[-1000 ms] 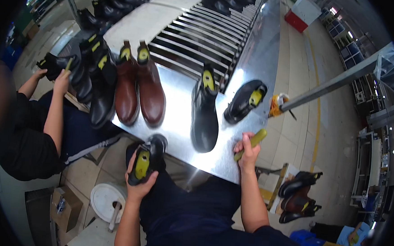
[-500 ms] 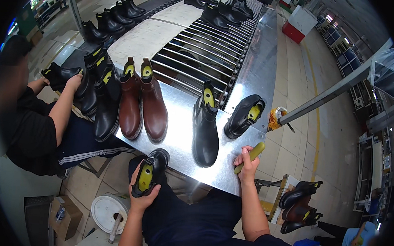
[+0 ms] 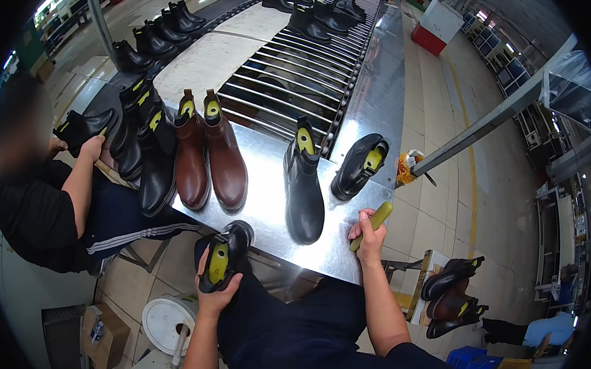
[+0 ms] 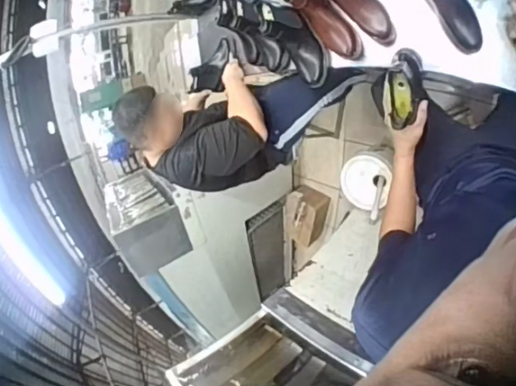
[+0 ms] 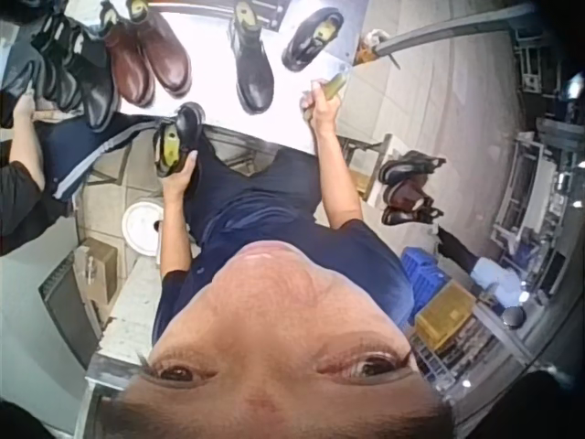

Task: The recorder uses a brush to clean and finish shoes on a manufacturing assembly line.

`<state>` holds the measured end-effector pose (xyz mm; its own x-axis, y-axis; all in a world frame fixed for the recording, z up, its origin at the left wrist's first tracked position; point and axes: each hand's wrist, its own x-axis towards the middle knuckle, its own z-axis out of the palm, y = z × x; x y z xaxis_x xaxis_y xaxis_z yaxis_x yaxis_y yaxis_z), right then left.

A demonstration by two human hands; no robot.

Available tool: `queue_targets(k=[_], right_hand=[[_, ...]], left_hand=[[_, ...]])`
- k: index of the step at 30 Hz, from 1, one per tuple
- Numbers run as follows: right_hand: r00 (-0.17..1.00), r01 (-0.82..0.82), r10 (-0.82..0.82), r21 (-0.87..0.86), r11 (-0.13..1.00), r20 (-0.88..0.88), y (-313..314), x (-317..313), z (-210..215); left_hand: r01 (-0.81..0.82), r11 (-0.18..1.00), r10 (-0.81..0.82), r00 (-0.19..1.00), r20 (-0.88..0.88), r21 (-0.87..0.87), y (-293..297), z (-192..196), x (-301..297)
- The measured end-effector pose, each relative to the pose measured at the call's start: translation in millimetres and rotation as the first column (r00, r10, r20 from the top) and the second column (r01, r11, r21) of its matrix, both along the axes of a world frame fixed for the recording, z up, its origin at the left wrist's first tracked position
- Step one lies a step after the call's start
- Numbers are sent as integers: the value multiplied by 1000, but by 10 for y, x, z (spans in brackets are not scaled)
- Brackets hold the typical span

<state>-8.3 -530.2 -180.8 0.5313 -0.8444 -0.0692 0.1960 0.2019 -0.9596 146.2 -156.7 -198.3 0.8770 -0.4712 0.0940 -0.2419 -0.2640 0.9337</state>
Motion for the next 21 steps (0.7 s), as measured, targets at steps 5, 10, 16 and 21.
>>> queue_targets(k=[5, 10, 16, 21], right_hand=[[1000, 12, -12, -12, 1000, -2, 17, 15, 15], [1000, 26, -26, -11, 1000, -13, 36, -10, 8], [1000, 23, -23, -24, 999, 4, 38, 7, 32], [1000, 25, -25, -5, 1000, 10, 44, 20, 47]], left_hand=[[9, 999, -6, 996, 85, -43, 18, -70, 12], [11, 999, -9, 999, 43, -43, 38, -94, -2], [10, 999, -14, 996, 87, 43, 75, -119, -7], [-5, 999, 5, 1000, -6, 33, 78, -109, -11]])
